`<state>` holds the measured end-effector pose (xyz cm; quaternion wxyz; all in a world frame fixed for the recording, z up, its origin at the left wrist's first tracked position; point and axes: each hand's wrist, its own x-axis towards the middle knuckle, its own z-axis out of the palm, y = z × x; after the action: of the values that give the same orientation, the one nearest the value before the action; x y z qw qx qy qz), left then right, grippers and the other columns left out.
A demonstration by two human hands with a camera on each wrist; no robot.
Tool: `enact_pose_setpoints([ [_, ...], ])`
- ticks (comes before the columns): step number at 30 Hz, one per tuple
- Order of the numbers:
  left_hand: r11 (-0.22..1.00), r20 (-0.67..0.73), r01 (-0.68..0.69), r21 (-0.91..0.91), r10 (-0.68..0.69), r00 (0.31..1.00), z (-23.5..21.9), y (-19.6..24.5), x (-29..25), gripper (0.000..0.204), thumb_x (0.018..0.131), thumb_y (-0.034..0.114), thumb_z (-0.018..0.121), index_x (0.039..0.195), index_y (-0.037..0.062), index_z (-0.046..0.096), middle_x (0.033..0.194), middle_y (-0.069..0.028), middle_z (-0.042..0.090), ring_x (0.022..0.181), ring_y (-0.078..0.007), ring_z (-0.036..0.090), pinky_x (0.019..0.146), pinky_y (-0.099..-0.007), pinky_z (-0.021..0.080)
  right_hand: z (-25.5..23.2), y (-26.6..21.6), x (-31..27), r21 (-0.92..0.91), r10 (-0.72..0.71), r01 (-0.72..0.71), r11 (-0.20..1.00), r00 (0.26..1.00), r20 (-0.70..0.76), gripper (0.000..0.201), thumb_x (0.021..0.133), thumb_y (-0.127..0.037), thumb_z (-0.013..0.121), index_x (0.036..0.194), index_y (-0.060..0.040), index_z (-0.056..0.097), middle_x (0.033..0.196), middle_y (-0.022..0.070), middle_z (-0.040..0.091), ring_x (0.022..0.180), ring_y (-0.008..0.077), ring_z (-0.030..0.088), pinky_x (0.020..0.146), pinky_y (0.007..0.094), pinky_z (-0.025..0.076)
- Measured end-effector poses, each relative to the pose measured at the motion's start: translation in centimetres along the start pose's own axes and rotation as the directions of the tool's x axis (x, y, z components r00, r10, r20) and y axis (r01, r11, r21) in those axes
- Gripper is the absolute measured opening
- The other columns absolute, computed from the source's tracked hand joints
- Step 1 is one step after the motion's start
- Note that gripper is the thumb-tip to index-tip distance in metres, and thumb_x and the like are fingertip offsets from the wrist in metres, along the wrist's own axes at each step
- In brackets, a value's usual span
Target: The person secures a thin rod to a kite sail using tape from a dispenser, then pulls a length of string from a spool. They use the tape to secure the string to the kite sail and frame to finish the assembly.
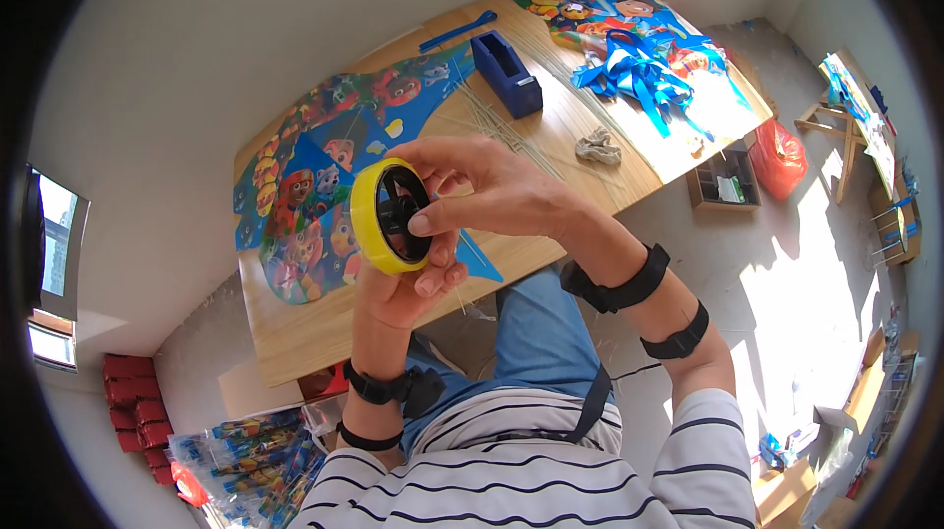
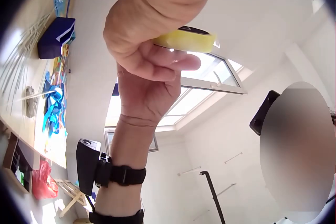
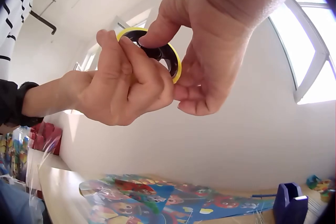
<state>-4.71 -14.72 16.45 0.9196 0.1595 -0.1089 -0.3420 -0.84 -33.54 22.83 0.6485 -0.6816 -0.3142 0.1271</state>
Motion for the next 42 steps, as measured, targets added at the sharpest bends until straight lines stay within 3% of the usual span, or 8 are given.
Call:
enact_pose_setpoints([
  [6, 1.000, 0.036, 0.023, -0.009, -0.022, 0.999, 0.0, 0.0, 0.3, 0.038, 0.095, 0.036, 0.059, 0.118, 0.0042, 0.058, 0.089, -0.0166, 0.067, 0.059, -0.0254, 0.067, 0.075, -0.0417, 0.055, 0.2, 0.4, -0.1, -0.009, -0.061, 0.060, 0.998, 0.998, -0.019, 0.062, 0.081, -0.014, 0.077, 0.137, 0.0005, 0.053, 0.118, 0.0081, 0.065, 0.110, 0.0156, 0.059, 0.099, 0.0320, 0.044],
  [9, 0.999, -0.090, 0.001, 0.041, 0.002, 0.996, 0.5, -0.2, 0.3, 0.042, 0.100, 0.042, 0.050, 0.119, 0.0044, 0.058, 0.091, -0.0175, 0.068, 0.065, -0.0280, 0.069, 0.079, -0.0444, 0.056, 0.3, 0.3, -0.2, 0.047, -0.098, 0.101, 0.994, 0.994, -0.055, 0.059, 0.082, -0.009, 0.076, 0.136, 0.0011, 0.054, 0.118, 0.0079, 0.065, 0.110, 0.0154, 0.059, 0.099, 0.0319, 0.045],
  [15, 0.962, -0.177, -0.043, 0.271, 0.094, 0.980, 2.1, -0.4, -0.2, 0.057, 0.104, 0.050, 0.033, 0.115, -0.0004, 0.057, 0.097, -0.0178, 0.068, 0.089, -0.0280, 0.069, 0.087, -0.0425, 0.054, -0.7, 0.2, -0.2, 0.222, -0.091, 0.137, 0.965, 0.975, -0.205, 0.058, 0.080, -0.003, 0.075, 0.134, 0.0011, 0.054, 0.120, 0.0064, 0.063, 0.109, 0.0151, 0.059, 0.099, 0.0319, 0.047],
  [21, 0.848, -0.156, -0.071, 0.526, 0.179, 0.971, 1.3, -0.6, -2.6, 0.044, 0.103, 0.040, 0.046, 0.113, -0.0003, 0.059, 0.104, -0.0165, 0.067, 0.097, -0.0285, 0.069, 0.094, -0.0440, 0.052, -2.3, 0.5, -0.7, 0.243, -0.042, 0.114, 0.963, 0.958, -0.284, 0.056, 0.083, -0.006, 0.073, 0.135, 0.0009, 0.054, 0.119, 0.0075, 0.065, 0.108, 0.0157, 0.061, 0.098, 0.0316, 0.047],
  [24, 0.836, -0.217, -0.018, 0.548, 0.163, 0.962, 1.9, -0.9, -3.8, 0.026, 0.099, 0.023, 0.058, 0.110, -0.0003, 0.059, 0.099, -0.0137, 0.068, 0.094, -0.0245, 0.069, 0.088, -0.0392, 0.054, -3.2, 0.8, -0.7, 0.253, -0.057, 0.142, 0.957, 0.946, -0.318, 0.056, 0.084, -0.008, 0.073, 0.135, 0.0007, 0.054, 0.118, 0.0088, 0.066, 0.109, 0.0160, 0.062, 0.099, 0.0323, 0.047],
  [27, 0.853, -0.274, 0.037, 0.520, 0.126, 0.954, 1.5, -1.1, -5.0, 0.018, 0.097, 0.015, 0.059, 0.107, -0.0002, 0.060, 0.099, -0.0138, 0.069, 0.093, -0.0245, 0.069, 0.087, -0.0379, 0.055, -3.8, 0.8, -0.7, 0.228, -0.080, 0.176, 0.958, 0.923, -0.376, 0.055, 0.084, -0.008, 0.073, 0.136, -0.0004, 0.054, 0.121, 0.0102, 0.066, 0.110, 0.0160, 0.062, 0.099, 0.0333, 0.046],
  [40, 0.847, -0.355, 0.054, 0.529, 0.164, 0.920, -0.1, -1.1, -8.4, 0.016, 0.095, 0.017, 0.062, 0.101, 0.0018, 0.060, 0.087, -0.0131, 0.069, 0.078, -0.0246, 0.070, 0.081, -0.0406, 0.057, -7.0, 2.4, -0.7, 0.114, -0.120, 0.187, 0.976, 0.891, -0.438, 0.049, 0.089, -0.014, 0.069, 0.134, -0.0003, 0.056, 0.122, 0.0122, 0.066, 0.111, 0.0204, 0.065, 0.098, 0.0363, 0.051],
  [42, 0.853, -0.345, 0.040, 0.521, 0.167, 0.924, -0.3, -1.0, -8.5, 0.016, 0.095, 0.016, 0.062, 0.101, 0.0019, 0.060, 0.086, -0.0128, 0.069, 0.077, -0.0232, 0.069, 0.082, -0.0408, 0.057, -6.7, 2.2, -0.7, 0.136, -0.124, 0.216, 0.967, 0.865, -0.487, 0.047, 0.085, -0.015, 0.075, 0.127, 0.0007, 0.060, 0.111, 0.0111, 0.070, 0.101, 0.0162, 0.067, 0.093, 0.0301, 0.053],
])
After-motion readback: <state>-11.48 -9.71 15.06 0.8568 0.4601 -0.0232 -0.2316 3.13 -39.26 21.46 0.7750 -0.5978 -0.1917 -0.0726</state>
